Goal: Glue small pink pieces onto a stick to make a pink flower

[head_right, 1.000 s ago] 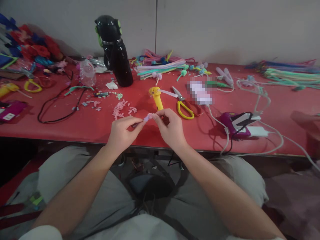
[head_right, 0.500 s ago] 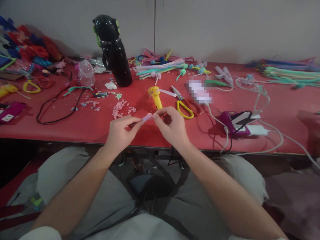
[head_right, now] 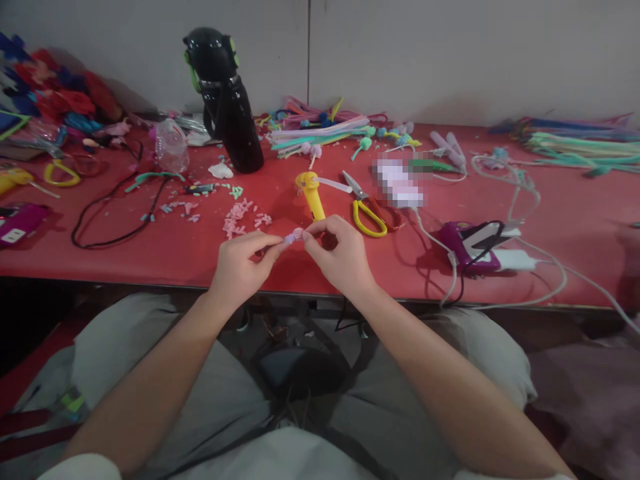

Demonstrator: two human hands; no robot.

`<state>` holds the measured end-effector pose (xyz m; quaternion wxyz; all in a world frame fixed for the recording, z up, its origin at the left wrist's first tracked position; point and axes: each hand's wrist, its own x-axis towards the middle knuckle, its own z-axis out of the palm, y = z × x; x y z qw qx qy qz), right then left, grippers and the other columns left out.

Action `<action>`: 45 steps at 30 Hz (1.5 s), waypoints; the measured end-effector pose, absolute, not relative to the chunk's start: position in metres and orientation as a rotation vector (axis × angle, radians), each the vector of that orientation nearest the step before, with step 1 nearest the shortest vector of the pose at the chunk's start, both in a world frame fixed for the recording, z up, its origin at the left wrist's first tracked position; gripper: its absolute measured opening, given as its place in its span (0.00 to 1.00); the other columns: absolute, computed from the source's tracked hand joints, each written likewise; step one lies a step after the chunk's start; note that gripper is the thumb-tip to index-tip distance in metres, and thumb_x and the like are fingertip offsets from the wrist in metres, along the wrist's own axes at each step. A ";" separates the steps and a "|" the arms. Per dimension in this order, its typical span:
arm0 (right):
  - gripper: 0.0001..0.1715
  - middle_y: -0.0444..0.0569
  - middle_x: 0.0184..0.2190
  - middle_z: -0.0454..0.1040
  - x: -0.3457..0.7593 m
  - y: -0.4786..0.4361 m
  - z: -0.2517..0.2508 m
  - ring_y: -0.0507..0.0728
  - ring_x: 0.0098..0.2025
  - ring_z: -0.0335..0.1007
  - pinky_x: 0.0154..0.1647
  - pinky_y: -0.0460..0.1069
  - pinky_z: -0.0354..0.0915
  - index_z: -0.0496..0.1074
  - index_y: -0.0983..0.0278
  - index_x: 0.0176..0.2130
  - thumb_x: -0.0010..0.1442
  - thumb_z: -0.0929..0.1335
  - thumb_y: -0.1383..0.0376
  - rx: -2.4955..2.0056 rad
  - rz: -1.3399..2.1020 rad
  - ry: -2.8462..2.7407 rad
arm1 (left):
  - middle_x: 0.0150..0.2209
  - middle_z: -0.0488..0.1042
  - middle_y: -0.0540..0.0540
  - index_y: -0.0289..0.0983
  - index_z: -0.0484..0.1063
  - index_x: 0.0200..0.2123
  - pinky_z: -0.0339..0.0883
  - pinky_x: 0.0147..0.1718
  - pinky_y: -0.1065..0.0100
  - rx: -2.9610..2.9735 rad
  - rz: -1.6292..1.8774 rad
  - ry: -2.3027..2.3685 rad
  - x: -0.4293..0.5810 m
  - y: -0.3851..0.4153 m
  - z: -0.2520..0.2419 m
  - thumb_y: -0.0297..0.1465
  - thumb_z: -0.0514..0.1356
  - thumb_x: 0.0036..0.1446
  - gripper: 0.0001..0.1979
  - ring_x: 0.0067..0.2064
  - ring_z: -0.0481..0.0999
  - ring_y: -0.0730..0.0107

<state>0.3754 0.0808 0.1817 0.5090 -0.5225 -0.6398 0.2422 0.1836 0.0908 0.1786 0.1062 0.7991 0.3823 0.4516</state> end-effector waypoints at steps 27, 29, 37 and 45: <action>0.12 0.49 0.42 0.81 0.397 0.090 0.189 0.57 0.42 0.76 0.43 0.54 0.71 0.79 0.60 0.42 0.56 0.70 0.66 -1.122 0.751 -1.615 | 0.35 0.85 0.48 0.41 0.83 0.34 0.74 0.35 0.69 2.358 1.296 1.276 0.170 0.106 0.177 0.27 0.67 0.59 0.04 0.35 0.85 0.65; 0.11 0.49 0.41 0.82 0.400 0.091 0.189 0.57 0.41 0.77 0.42 0.54 0.71 0.80 0.60 0.41 0.56 0.70 0.65 -1.147 0.728 -1.611 | 0.33 0.85 0.48 0.41 0.82 0.32 0.73 0.33 0.69 2.361 1.303 1.296 0.170 0.108 0.178 0.26 0.67 0.58 0.04 0.33 0.84 0.66; 0.09 0.46 0.27 0.79 0.398 0.091 0.181 0.54 0.28 0.72 0.30 0.50 0.67 0.79 0.62 0.32 0.54 0.75 0.59 -1.266 1.150 -1.636 | 0.29 0.83 0.48 0.38 0.82 0.31 0.75 0.30 0.71 1.884 1.355 1.155 0.183 0.112 0.177 0.33 0.70 0.58 0.05 0.29 0.82 0.69; 0.22 0.44 0.28 0.75 0.352 0.075 0.176 0.51 0.28 0.66 0.33 0.49 0.67 0.78 0.62 0.33 0.47 0.80 0.50 -1.070 1.387 -0.987 | 0.29 0.81 0.50 0.37 0.79 0.30 0.73 0.31 0.71 1.842 1.520 1.110 0.203 0.108 0.173 0.26 0.67 0.57 0.04 0.30 0.79 0.72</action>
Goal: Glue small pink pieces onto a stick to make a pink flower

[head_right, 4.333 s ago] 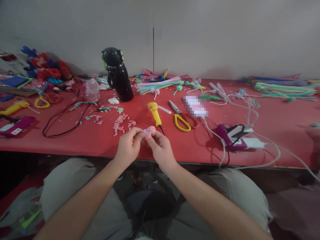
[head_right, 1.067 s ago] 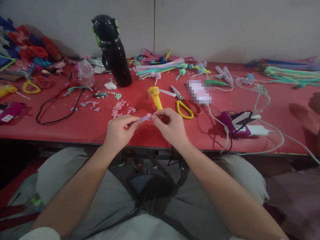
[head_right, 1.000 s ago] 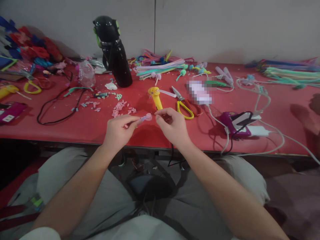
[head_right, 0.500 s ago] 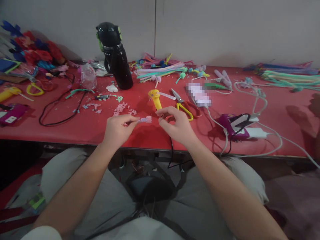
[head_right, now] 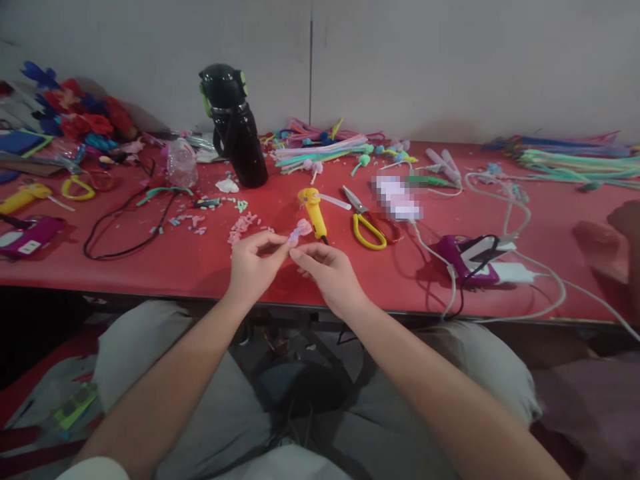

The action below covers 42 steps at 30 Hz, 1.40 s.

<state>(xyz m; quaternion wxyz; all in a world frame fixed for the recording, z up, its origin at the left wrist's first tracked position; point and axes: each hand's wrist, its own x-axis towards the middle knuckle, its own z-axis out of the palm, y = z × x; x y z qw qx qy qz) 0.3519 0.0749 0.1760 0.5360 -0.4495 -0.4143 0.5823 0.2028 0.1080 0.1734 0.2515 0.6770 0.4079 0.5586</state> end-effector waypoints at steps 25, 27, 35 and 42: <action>0.13 0.43 0.27 0.75 0.346 0.082 0.173 0.49 0.29 0.66 0.35 0.48 0.64 0.80 0.64 0.29 0.45 0.81 0.61 -0.962 1.329 -0.559 | 0.34 0.73 0.48 0.35 0.78 0.37 0.66 0.28 0.71 1.947 1.462 1.030 0.222 0.097 0.167 0.27 0.63 0.60 0.04 0.28 0.70 0.76; 0.12 0.43 0.27 0.75 0.346 0.084 0.173 0.48 0.28 0.65 0.34 0.47 0.64 0.80 0.64 0.29 0.44 0.81 0.62 -0.962 1.302 -0.564 | 0.33 0.74 0.47 0.35 0.79 0.36 0.67 0.28 0.71 1.779 1.388 1.011 0.220 0.097 0.171 0.31 0.62 0.62 0.06 0.29 0.72 0.74; 0.12 0.45 0.27 0.77 0.342 0.086 0.164 0.52 0.29 0.71 0.36 0.50 0.70 0.79 0.63 0.31 0.49 0.78 0.58 -1.020 1.209 -0.745 | 0.29 0.78 0.48 0.36 0.82 0.35 0.75 0.29 0.70 1.130 1.159 0.937 0.218 0.105 0.176 0.43 0.71 0.53 0.15 0.30 0.75 0.72; 0.12 0.49 0.34 0.83 0.361 0.094 0.163 0.58 0.36 0.77 0.43 0.55 0.72 0.81 0.61 0.34 0.57 0.74 0.55 -1.135 0.977 -1.295 | 0.30 0.79 0.47 0.35 0.82 0.34 0.74 0.31 0.71 1.089 1.194 0.962 0.211 0.114 0.169 0.42 0.73 0.50 0.16 0.28 0.75 0.75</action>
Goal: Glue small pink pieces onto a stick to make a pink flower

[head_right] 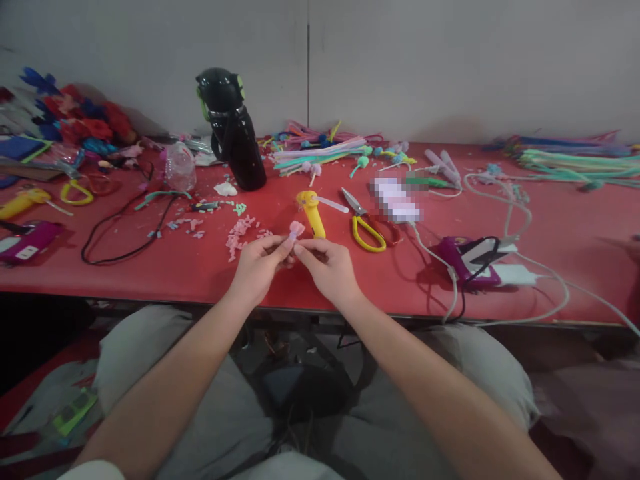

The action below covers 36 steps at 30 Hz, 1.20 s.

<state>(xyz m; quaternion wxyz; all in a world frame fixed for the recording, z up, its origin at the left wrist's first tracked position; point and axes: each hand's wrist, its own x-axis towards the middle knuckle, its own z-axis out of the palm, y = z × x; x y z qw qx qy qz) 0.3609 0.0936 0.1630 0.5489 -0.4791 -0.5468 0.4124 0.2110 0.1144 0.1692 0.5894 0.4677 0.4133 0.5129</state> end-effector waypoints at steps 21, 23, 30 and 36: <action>0.16 0.47 0.38 0.78 0.403 0.164 0.142 0.59 0.39 0.73 0.44 0.56 0.67 0.75 0.60 0.43 0.52 0.73 0.63 -1.250 0.803 -1.442 | 0.24 0.78 0.48 0.38 0.80 0.28 0.63 0.25 0.69 2.023 1.219 1.255 0.155 0.158 0.163 0.41 0.64 0.62 0.15 0.24 0.71 0.72; 0.16 0.45 0.32 0.77 0.403 0.161 0.144 0.57 0.34 0.72 0.38 0.54 0.67 0.74 0.59 0.40 0.48 0.74 0.64 -1.204 0.945 -1.337 | 0.25 0.78 0.47 0.38 0.80 0.29 0.63 0.24 0.69 2.031 1.222 1.253 0.151 0.162 0.165 0.42 0.63 0.63 0.15 0.24 0.72 0.72; 0.16 0.42 0.28 0.78 0.397 0.149 0.155 0.52 0.21 0.65 0.25 0.51 0.62 0.72 0.58 0.36 0.44 0.74 0.65 -1.083 1.166 -1.145 | 0.25 0.77 0.47 0.37 0.80 0.28 0.63 0.26 0.70 2.111 1.232 1.218 0.139 0.169 0.163 0.40 0.65 0.63 0.14 0.25 0.71 0.73; 0.16 0.43 0.17 0.69 0.399 0.144 0.158 0.51 0.19 0.60 0.21 0.50 0.55 0.75 0.61 0.29 0.53 0.75 0.52 -1.200 1.142 -1.270 | 0.24 0.78 0.47 0.38 0.81 0.28 0.63 0.25 0.70 2.061 1.247 1.213 0.137 0.169 0.162 0.40 0.64 0.63 0.15 0.25 0.72 0.73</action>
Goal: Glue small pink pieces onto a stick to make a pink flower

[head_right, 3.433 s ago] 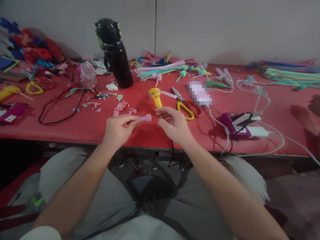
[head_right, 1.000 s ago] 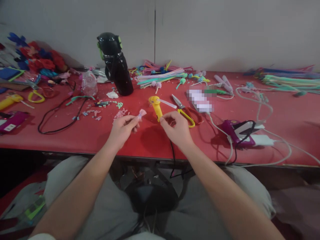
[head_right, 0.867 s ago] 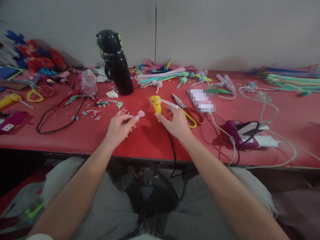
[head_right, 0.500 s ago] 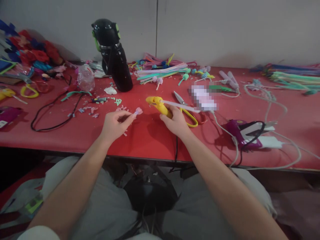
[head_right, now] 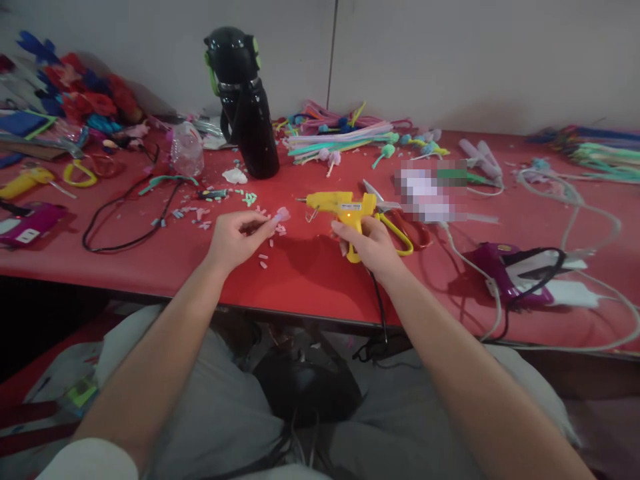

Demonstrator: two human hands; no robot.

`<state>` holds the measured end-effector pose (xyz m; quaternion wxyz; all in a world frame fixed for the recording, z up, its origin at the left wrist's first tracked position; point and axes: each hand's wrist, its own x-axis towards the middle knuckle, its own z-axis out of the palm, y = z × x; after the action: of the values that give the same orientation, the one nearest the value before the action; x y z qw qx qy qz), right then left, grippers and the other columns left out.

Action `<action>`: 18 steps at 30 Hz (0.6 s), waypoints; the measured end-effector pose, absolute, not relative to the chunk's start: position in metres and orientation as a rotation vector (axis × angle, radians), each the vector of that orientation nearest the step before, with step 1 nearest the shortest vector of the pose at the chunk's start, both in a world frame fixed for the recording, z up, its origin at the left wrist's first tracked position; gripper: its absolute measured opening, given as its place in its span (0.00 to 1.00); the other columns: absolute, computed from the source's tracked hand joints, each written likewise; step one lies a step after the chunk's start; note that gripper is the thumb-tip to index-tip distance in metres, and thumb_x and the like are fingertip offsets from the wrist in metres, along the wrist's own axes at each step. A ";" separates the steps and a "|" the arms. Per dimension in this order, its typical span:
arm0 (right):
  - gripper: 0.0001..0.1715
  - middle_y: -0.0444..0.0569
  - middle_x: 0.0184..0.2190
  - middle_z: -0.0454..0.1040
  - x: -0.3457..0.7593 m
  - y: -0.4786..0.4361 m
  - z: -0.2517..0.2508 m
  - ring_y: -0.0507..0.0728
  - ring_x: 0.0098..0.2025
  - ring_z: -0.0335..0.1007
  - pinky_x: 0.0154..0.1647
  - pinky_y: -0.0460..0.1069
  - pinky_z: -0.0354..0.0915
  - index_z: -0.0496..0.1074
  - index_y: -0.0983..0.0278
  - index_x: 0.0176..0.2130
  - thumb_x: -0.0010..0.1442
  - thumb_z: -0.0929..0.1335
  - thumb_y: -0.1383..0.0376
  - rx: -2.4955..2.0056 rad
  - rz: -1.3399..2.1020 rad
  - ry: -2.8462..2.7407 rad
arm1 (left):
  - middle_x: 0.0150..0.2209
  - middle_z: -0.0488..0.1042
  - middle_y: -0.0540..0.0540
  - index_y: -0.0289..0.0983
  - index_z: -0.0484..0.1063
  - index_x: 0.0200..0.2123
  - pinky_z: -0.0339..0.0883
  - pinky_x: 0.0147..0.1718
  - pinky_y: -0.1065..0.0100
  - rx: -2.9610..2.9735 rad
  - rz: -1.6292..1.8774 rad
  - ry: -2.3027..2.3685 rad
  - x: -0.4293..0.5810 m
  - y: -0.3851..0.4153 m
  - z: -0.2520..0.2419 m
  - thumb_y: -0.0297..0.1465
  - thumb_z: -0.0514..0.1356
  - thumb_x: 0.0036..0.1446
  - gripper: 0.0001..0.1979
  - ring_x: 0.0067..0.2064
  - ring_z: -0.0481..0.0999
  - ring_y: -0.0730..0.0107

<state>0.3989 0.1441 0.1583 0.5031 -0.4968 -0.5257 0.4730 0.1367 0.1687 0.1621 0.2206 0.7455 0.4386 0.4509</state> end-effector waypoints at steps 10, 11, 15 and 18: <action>0.19 0.46 0.20 0.72 0.394 0.138 0.153 0.52 0.21 0.61 0.25 0.51 0.59 0.77 0.62 0.26 0.51 0.76 0.49 -1.214 1.162 -1.449 | 0.23 0.76 0.48 0.38 0.80 0.26 0.62 0.24 0.70 2.009 1.268 1.207 0.139 0.168 0.161 0.41 0.65 0.61 0.16 0.23 0.70 0.74; 0.19 0.46 0.20 0.72 0.393 0.138 0.152 0.52 0.21 0.62 0.24 0.50 0.59 0.77 0.62 0.25 0.51 0.76 0.49 -1.235 1.152 -1.449 | 0.22 0.76 0.48 0.38 0.80 0.26 0.62 0.24 0.70 2.007 1.266 1.208 0.139 0.168 0.161 0.41 0.65 0.61 0.16 0.23 0.70 0.74; 0.19 0.44 0.18 0.69 0.393 0.137 0.149 0.52 0.21 0.62 0.23 0.50 0.58 0.74 0.62 0.24 0.52 0.75 0.50 -1.290 1.112 -1.431 | 0.22 0.77 0.47 0.38 0.79 0.25 0.61 0.24 0.70 2.002 1.268 1.190 0.140 0.167 0.161 0.40 0.65 0.61 0.15 0.24 0.70 0.74; 0.19 0.44 0.18 0.70 0.394 0.137 0.148 0.52 0.22 0.64 0.24 0.50 0.58 0.73 0.62 0.23 0.52 0.75 0.51 -1.299 1.110 -1.427 | 0.21 0.76 0.48 0.37 0.78 0.24 0.60 0.24 0.70 2.003 1.247 1.185 0.141 0.167 0.161 0.39 0.65 0.60 0.15 0.23 0.69 0.74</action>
<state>0.3939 0.1374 0.1479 0.4420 -0.5234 -0.5750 0.4473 0.1409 0.1665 0.1613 0.2483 0.7349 0.4347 0.4575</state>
